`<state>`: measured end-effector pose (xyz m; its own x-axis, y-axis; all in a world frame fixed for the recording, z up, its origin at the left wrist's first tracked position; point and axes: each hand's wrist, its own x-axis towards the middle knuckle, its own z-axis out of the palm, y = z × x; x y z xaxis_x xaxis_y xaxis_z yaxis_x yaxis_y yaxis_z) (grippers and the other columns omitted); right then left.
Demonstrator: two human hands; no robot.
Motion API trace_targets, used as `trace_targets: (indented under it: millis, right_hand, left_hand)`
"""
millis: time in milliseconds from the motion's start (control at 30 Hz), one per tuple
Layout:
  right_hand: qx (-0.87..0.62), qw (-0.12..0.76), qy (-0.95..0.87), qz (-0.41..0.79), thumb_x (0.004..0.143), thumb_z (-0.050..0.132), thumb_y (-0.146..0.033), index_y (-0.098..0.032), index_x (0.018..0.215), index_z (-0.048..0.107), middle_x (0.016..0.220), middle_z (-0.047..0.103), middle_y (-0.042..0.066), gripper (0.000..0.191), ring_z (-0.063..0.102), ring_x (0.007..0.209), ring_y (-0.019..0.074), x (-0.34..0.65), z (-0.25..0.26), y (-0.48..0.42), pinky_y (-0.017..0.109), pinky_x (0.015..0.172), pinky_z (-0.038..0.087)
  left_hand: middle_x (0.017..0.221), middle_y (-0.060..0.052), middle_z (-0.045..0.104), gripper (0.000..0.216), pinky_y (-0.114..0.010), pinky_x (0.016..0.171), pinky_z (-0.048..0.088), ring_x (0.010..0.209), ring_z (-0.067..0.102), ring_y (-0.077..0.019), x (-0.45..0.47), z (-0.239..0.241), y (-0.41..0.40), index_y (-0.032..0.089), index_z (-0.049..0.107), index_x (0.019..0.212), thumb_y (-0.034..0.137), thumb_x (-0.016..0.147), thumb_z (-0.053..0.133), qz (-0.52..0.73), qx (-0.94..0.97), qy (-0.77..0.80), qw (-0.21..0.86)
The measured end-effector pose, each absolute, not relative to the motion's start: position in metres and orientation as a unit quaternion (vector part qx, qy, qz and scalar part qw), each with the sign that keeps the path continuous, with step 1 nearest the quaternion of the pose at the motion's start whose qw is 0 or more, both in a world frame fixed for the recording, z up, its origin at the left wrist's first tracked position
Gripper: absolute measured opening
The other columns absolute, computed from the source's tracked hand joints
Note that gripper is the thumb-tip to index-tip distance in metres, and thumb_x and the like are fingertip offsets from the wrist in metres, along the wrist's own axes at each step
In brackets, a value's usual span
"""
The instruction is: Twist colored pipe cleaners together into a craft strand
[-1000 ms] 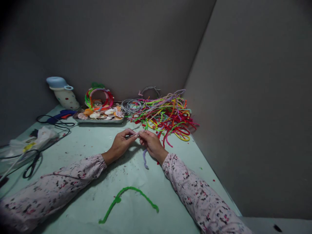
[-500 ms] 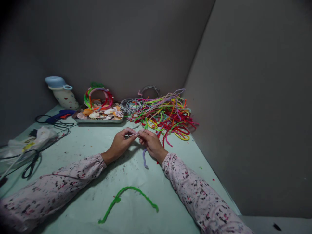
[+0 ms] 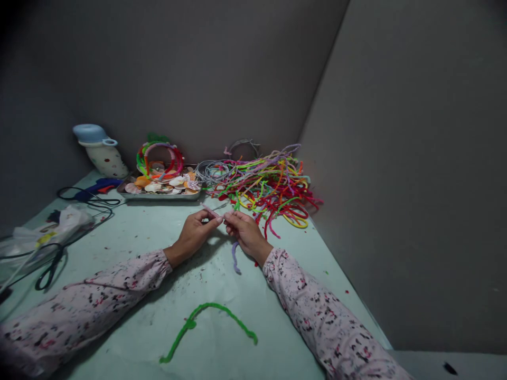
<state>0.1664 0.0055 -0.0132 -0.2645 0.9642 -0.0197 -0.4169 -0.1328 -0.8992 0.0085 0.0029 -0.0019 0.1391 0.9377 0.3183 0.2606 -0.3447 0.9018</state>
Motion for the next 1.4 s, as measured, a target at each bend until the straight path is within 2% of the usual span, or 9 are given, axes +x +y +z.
trace_targets:
  millis: [333, 700, 1033, 1400]
  right_hand:
    - [-0.342, 0.522, -0.401, 0.67, 0.069, 0.075, -0.04, -0.018, 0.076, 0.059, 0.067, 0.053, -0.004, 0.028, 0.047, 0.054, 0.0057, 0.1652, -0.0112, 0.0047, 0.019, 0.047, 0.035]
    - [-0.324, 0.523, -0.402, 0.678, 0.072, 0.074, -0.034, -0.017, 0.077, 0.061, 0.068, 0.053, -0.004, 0.022, 0.048, 0.055, 0.0049, 0.1659, -0.0147, 0.0052, 0.018, 0.049, 0.036]
    - [-0.328, 0.528, -0.394, 0.677, 0.07, 0.075, -0.036, -0.017, 0.078, 0.061, 0.069, 0.053, -0.004, 0.025, 0.046, 0.054, 0.0046, 0.166, -0.0137, 0.0055, 0.018, 0.049, 0.036]
    - [-0.342, 0.506, -0.438, 0.659, 0.068, 0.075, -0.037, -0.018, 0.075, 0.06, 0.067, 0.054, -0.004, 0.025, 0.046, 0.054, 0.0069, 0.1645, -0.0122, 0.0029, 0.021, 0.049, 0.034]
  left_hand:
    - [0.075, -0.001, 0.064, 0.026, -0.025, 0.07, 0.043, 0.073, 0.056, -0.0148, 0.0099, -0.0008, 0.0031, 0.016, 0.065, 0.078, 0.041, 0.08, 0.059, 0.487, 0.673, 0.443, 0.337]
    - [0.067, 0.0, 0.061, 0.027, -0.025, 0.066, 0.042, 0.066, 0.054, -0.013, 0.0086, 0.0013, 0.0046, 0.014, 0.062, 0.069, 0.039, 0.079, 0.059, 0.478, 0.655, 0.429, 0.399]
    - [0.076, -0.002, 0.064, 0.027, -0.025, 0.071, 0.043, 0.074, 0.056, -0.0151, 0.01, -0.0004, 0.0052, 0.015, 0.065, 0.079, 0.041, 0.081, 0.058, 0.483, 0.663, 0.435, 0.372]
    - [0.068, 0.0, 0.06, 0.027, -0.024, 0.065, 0.041, 0.067, 0.052, -0.0134, 0.0091, 0.0013, 0.0052, 0.015, 0.062, 0.072, 0.04, 0.08, 0.056, 0.474, 0.653, 0.434, 0.401]
